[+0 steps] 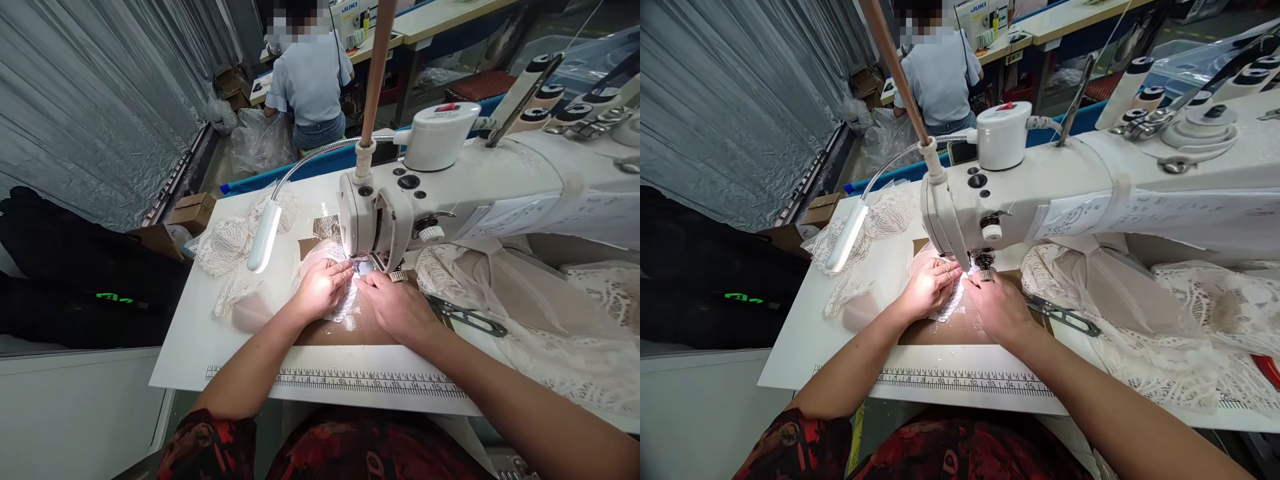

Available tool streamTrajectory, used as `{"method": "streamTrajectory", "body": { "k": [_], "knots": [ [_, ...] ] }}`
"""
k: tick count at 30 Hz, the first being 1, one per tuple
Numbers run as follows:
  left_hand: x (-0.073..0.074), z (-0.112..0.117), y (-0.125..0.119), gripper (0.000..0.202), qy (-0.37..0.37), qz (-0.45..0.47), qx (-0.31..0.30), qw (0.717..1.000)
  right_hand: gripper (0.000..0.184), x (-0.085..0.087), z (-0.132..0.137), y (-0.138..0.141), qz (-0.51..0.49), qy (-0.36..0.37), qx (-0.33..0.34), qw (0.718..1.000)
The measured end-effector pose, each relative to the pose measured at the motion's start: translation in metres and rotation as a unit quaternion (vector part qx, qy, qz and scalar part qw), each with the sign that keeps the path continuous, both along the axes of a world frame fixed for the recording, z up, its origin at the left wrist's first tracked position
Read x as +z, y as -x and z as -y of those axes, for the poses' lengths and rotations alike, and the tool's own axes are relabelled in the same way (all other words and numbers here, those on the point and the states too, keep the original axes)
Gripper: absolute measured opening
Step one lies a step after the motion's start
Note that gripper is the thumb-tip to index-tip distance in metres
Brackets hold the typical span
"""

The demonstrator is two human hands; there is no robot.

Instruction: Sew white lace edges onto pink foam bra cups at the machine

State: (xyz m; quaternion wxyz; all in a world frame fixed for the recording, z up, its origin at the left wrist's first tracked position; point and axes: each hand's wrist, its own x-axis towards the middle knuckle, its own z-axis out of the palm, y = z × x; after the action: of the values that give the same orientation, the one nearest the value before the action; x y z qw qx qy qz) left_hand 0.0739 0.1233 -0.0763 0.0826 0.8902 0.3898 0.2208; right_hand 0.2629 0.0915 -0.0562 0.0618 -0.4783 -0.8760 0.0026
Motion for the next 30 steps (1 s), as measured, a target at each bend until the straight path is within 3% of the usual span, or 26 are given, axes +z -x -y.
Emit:
{"method": "streamTrajectory", "body": {
  "k": [12, 16, 19, 22, 24, 25, 28, 30],
  "knots": [
    [0.004, 0.004, -0.001, 0.045, -0.004, -0.098, 0.065, 0.993, 0.042, -0.009, 0.001, -0.004, -0.044, -0.016, -0.011, 0.999],
    [0.008, 0.010, -0.003, 0.046, 0.007, -0.131, 0.142, 0.981, 0.040, -0.016, 0.001, -0.005, -0.055, -0.044, -0.013, 0.997],
    [0.020, 0.020, 0.004, 0.045, 0.039, -0.134, 0.214, 0.967, 0.039, -0.022, 0.000, -0.006, -0.074, -0.072, -0.015, 0.995],
    [0.036, 0.038, 0.028, 0.045, 0.069, -0.102, 0.224, 0.967, 0.038, -0.025, -0.002, -0.006, -0.084, -0.075, -0.021, 0.993],
    [0.042, 0.054, 0.053, 0.047, 0.059, -0.073, 0.265, 0.960, 0.039, -0.024, -0.002, -0.006, -0.094, -0.061, -0.017, 0.994],
    [0.043, 0.062, 0.069, 0.048, 0.056, -0.065, 0.308, 0.948, 0.039, -0.024, -0.002, -0.006, -0.099, -0.052, -0.015, 0.994],
    [0.037, 0.085, 0.116, 0.039, 0.075, -0.018, 0.478, 0.875, 0.039, -0.021, -0.003, -0.007, -0.119, -0.018, -0.017, 0.993],
    [0.030, 0.101, 0.140, 0.023, 0.073, 0.000, 0.510, 0.857, 0.038, -0.019, -0.003, -0.010, -0.154, 0.010, -0.017, 0.988]
  ]
}}
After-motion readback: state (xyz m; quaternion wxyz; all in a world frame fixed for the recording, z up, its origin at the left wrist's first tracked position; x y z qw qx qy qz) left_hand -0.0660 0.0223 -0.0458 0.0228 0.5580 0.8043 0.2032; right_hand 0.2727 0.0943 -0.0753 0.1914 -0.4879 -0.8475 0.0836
